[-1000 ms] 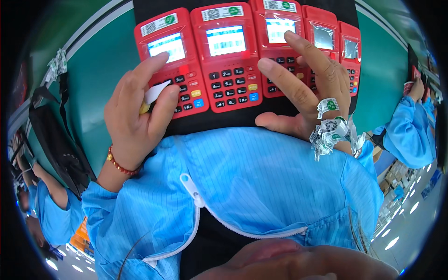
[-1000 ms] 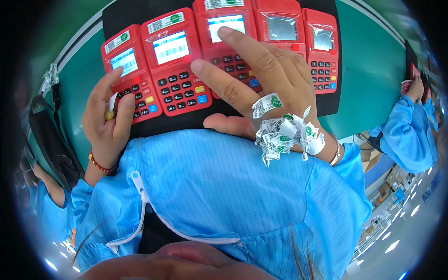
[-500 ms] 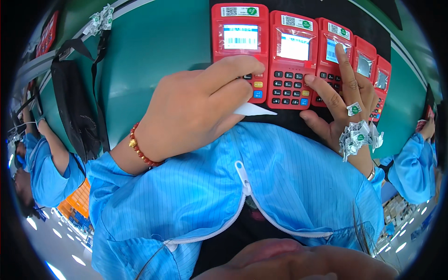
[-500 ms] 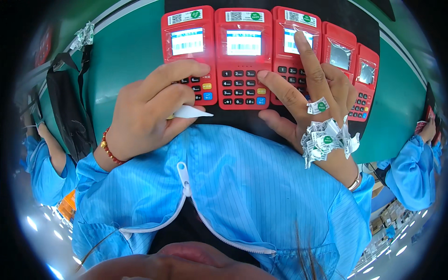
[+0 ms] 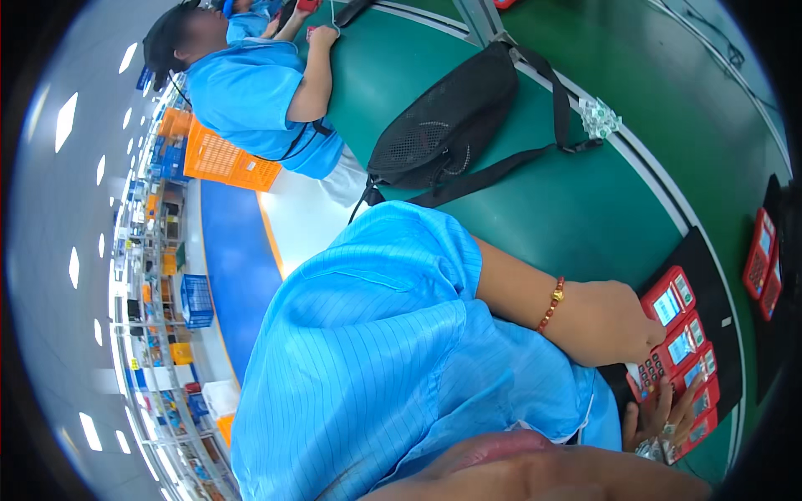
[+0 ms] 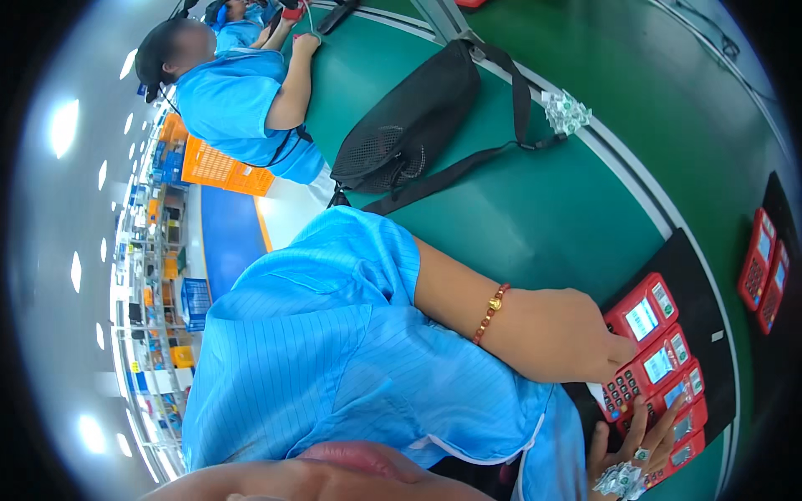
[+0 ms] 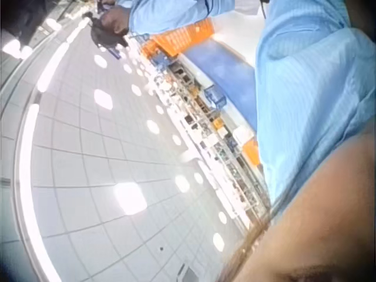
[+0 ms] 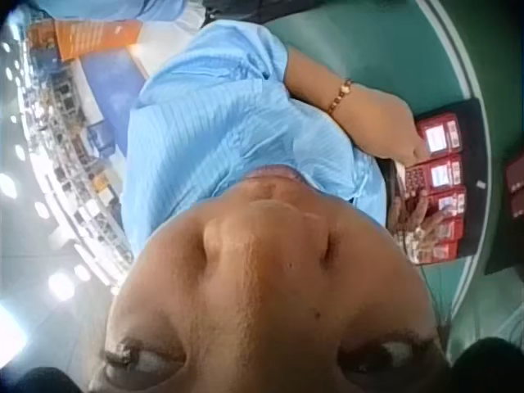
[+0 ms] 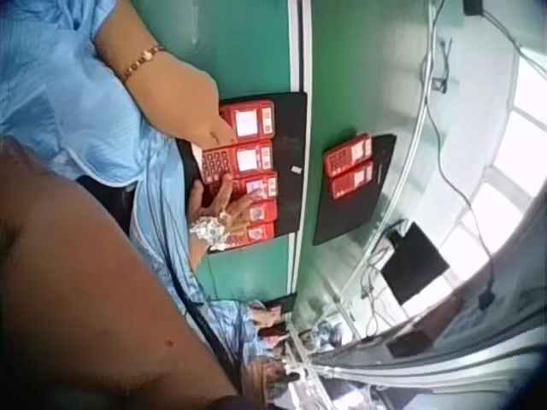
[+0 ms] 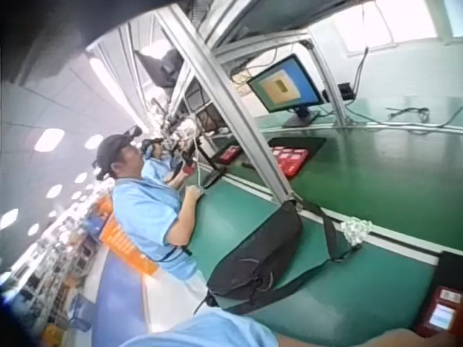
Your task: The person tests POS terminals by pressing their buttons and touching their screens, applies stickers onto the terminals, and moves the terminals along the workbench.
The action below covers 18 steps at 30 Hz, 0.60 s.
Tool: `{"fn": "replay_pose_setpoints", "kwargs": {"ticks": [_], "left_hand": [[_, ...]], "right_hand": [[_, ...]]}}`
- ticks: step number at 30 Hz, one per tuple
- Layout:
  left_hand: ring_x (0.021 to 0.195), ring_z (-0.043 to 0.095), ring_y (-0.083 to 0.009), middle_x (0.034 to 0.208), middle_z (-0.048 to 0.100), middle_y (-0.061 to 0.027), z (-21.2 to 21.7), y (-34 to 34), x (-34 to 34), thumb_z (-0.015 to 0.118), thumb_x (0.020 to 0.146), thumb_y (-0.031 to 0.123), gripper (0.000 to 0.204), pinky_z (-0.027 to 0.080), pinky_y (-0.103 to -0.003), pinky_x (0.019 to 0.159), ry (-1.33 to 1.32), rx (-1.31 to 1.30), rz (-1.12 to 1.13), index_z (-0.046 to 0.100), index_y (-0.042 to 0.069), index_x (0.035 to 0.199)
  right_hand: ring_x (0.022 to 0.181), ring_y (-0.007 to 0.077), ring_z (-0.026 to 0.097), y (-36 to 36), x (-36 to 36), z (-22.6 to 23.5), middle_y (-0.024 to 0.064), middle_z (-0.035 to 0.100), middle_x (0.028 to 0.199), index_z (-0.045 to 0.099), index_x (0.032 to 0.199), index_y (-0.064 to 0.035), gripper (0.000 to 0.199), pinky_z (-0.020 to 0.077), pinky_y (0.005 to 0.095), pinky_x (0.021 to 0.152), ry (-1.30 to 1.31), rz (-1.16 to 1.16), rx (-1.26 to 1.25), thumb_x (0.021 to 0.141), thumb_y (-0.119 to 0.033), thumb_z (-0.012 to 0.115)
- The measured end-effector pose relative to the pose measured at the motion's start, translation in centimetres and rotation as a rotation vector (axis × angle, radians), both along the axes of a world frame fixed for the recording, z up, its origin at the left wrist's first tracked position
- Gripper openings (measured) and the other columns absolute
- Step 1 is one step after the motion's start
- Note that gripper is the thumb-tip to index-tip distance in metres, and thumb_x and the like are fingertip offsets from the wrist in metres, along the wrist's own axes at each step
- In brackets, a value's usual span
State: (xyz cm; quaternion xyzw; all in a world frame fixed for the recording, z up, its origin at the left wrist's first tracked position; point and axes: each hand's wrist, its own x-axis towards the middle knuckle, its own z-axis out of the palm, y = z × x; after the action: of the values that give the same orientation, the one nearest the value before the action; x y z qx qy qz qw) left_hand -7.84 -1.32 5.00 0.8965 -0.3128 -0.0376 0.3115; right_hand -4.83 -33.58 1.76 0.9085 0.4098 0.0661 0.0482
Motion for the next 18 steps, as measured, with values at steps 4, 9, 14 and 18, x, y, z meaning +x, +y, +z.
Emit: {"fn": "replay_pose_setpoints", "kwargs": {"ticks": [4, 9, 14, 18], "left_hand": [[0.074, 0.068, -0.0307, 0.103, 0.060, -0.0146, -0.8, 0.3, -0.4, 0.064, 0.085, 0.014, 0.017, 0.055, -0.044, 0.059, -0.040, 0.011, -0.007, 0.067, 0.001, 0.096], [0.077, 0.069, -0.0301, 0.106, 0.060, -0.0141, -1.0, 0.5, 0.0, 0.065, 0.084, 0.014, 0.017, 0.055, -0.043, 0.061, -0.065, -0.014, -0.039, 0.067, 0.002, 0.097], [0.076, 0.068, -0.0303, 0.105, 0.060, -0.0137, -1.0, 0.3, 0.0, 0.066, 0.083, 0.014, 0.018, 0.055, -0.043, 0.060, -0.059, -0.013, -0.016, 0.068, 0.002, 0.097], [0.076, 0.069, -0.0300, 0.105, 0.059, -0.0138, -0.7, 0.0, -0.4, 0.066, 0.083, 0.014, 0.018, 0.055, -0.043, 0.060, -0.065, 0.001, -0.011, 0.067, 0.002, 0.096]], "right_hand": [[0.132, 0.0376, 0.045, 0.2, 0.3, -0.9, 0.0176, 0.023, 0.166, 0.048, 0.149, -0.0199, 0.063, 0.0358, 0.0538, 0.107, 0.023, -0.017, -0.089, 0.098, -0.055, 0.051], [0.130, 0.0373, 0.045, 0.7, -0.1, 0.0, 0.0175, 0.026, 0.165, 0.049, 0.149, -0.0193, 0.065, 0.0353, 0.0537, 0.107, 0.058, -0.067, -0.071, 0.097, -0.058, 0.050], [0.119, 0.0419, 0.049, 1.1, 0.6, 0.1, 0.0240, 0.029, 0.163, 0.050, 0.146, -0.0135, 0.068, 0.0422, 0.0547, 0.098, 0.016, 0.042, 0.058, 0.087, -0.044, 0.067], [0.116, 0.0410, 0.050, 1.1, 0.9, 0.4, 0.0240, 0.027, 0.164, 0.051, 0.144, -0.0126, 0.067, 0.0421, 0.0535, 0.096, -0.031, 0.103, 0.084, 0.088, -0.046, 0.065]]}}
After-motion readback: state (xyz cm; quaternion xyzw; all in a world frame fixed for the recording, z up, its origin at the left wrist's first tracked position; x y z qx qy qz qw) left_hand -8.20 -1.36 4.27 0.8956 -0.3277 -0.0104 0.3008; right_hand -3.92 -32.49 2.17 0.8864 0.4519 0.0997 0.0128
